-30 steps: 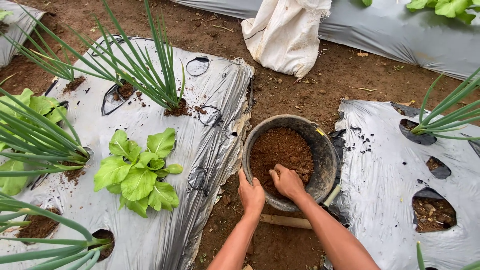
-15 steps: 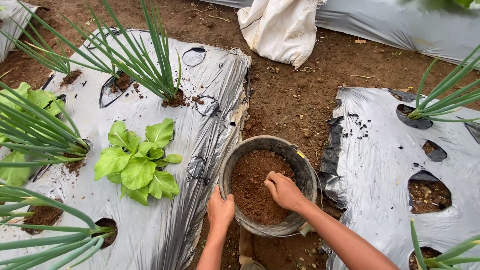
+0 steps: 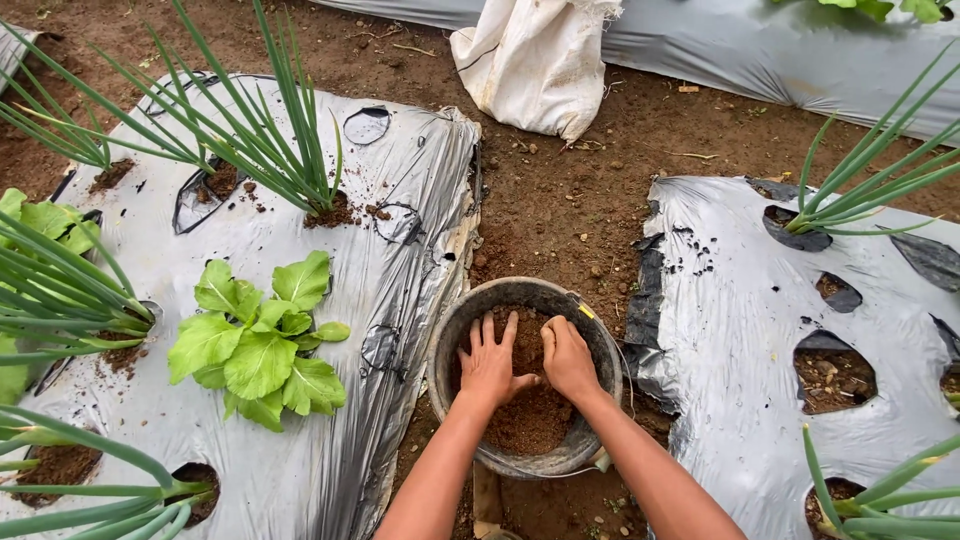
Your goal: The person plants green onion seedlings and leafy green vegetables into holes in a plastic-covered garden bed. They use a small hand hoe to scoop soil from a bucket and pack it around the base of the plants to secure them in place.
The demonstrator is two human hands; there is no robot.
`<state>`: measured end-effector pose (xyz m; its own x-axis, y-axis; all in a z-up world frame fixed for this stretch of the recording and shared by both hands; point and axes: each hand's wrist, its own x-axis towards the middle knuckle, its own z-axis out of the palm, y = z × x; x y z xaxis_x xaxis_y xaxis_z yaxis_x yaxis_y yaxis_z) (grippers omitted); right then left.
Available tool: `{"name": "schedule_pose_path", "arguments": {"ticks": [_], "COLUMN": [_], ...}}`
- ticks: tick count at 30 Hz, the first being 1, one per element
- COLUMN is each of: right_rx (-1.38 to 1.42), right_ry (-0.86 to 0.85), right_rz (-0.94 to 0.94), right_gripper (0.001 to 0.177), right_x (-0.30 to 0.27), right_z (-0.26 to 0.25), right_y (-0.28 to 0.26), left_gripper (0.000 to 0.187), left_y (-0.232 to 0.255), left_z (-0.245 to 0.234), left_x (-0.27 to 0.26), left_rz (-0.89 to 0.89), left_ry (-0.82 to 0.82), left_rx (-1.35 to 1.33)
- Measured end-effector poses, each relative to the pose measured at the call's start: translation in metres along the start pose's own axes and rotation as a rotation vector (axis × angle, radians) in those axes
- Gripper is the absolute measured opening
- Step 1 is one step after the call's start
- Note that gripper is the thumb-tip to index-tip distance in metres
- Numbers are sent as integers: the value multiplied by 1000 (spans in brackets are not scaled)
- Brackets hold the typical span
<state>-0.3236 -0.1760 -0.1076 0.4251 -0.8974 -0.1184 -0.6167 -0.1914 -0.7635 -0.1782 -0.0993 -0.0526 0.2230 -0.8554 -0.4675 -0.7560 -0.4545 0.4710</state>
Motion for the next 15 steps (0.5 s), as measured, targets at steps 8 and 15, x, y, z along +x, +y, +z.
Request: {"name": "schedule_pose_path", "arguments": {"ticks": [8, 15], "right_rx": [-448, -463], "right_ry": [26, -288], "right_rz": [-155, 138], "right_gripper": [28, 80], "right_x": [-2, -34], "right_z": [9, -28], "right_y": [8, -55], "left_gripper": [127, 109], "left_y": [-55, -72], "left_z": [63, 82], "left_x": [59, 80], "left_rz": [29, 48], "left_ry": [-76, -141], "left_rx": [-26, 109]}}
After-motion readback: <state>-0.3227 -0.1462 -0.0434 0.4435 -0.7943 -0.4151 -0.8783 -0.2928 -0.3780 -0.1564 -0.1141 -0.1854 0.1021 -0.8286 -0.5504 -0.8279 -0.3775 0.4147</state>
